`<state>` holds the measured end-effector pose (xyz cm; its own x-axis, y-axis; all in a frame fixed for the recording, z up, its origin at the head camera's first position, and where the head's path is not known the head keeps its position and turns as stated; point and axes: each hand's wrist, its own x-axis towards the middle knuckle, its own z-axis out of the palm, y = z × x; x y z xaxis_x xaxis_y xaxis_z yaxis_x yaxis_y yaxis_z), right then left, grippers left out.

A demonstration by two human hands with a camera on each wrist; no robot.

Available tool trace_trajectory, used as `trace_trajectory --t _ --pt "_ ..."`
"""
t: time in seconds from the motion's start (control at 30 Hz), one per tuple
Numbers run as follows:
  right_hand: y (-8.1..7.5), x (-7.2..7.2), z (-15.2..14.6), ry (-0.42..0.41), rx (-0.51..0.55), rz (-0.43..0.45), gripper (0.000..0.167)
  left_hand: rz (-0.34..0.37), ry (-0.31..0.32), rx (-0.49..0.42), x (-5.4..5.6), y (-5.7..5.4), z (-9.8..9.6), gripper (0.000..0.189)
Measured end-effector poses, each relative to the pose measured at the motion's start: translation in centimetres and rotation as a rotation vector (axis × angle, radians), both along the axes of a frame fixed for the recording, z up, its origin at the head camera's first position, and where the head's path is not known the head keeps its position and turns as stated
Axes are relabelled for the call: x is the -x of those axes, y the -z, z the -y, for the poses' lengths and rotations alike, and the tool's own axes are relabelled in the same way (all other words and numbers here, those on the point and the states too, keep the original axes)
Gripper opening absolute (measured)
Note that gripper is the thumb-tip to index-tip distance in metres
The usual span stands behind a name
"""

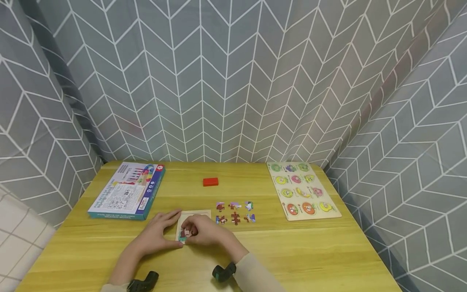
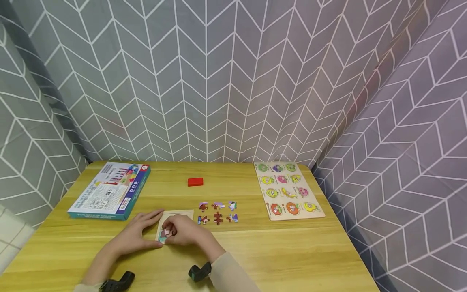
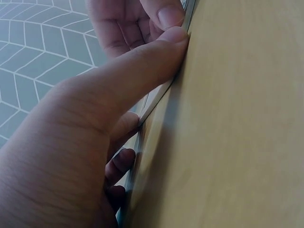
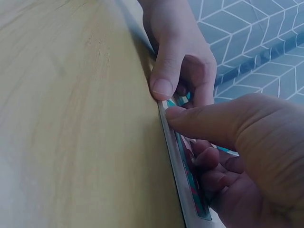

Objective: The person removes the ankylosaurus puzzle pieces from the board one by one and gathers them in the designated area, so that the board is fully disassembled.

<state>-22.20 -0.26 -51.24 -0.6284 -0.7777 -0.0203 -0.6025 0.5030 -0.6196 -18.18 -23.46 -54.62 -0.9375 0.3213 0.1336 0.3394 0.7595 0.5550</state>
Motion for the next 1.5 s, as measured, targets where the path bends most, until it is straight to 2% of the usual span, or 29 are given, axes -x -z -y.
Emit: trace_trajectory --t 0.43,0.63,0.73,0.97,1.07,1.17,1.3,1.5 --pt "-0.1 0.4 0.1 -0.048 -0.039 -0.048 0.035 0.008 0.001 0.002 0.1 0.1 0.0 0.107" --pt "-0.4 0.3 -0.4 -0.044 -0.011 -0.080 0.036 0.023 -0.002 -0.002 0.1 -0.1 -0.1 0.107" --pt "-0.9 0.1 -1.2 0.004 0.023 -0.081 0.038 0.023 -0.004 0.001 0.1 -0.1 -0.1 0.107" --pt "-1.8 -0.6 -5.5 0.200 0.185 -0.047 0.038 0.009 -0.009 0.000 -0.1 0.0 -0.2 0.109" --pt "-1.5 -0.7 -7.6 0.279 0.230 -0.070 0.037 0.014 -0.008 0.004 -0.1 0.0 -0.2 0.109" --pt "-0.9 -1.2 -9.5 0.340 0.228 -0.082 0.036 0.018 -0.003 0.001 -0.1 0.0 -0.3 0.109" --pt "0.1 -2.0 -11.1 0.367 0.211 -0.102 0.036 0.011 -0.001 0.003 0.0 0.0 -0.1 0.109" --pt "1.6 -2.9 -11.2 0.351 0.234 -0.074 0.037 -0.002 0.000 0.010 0.1 0.1 -0.1 0.108"
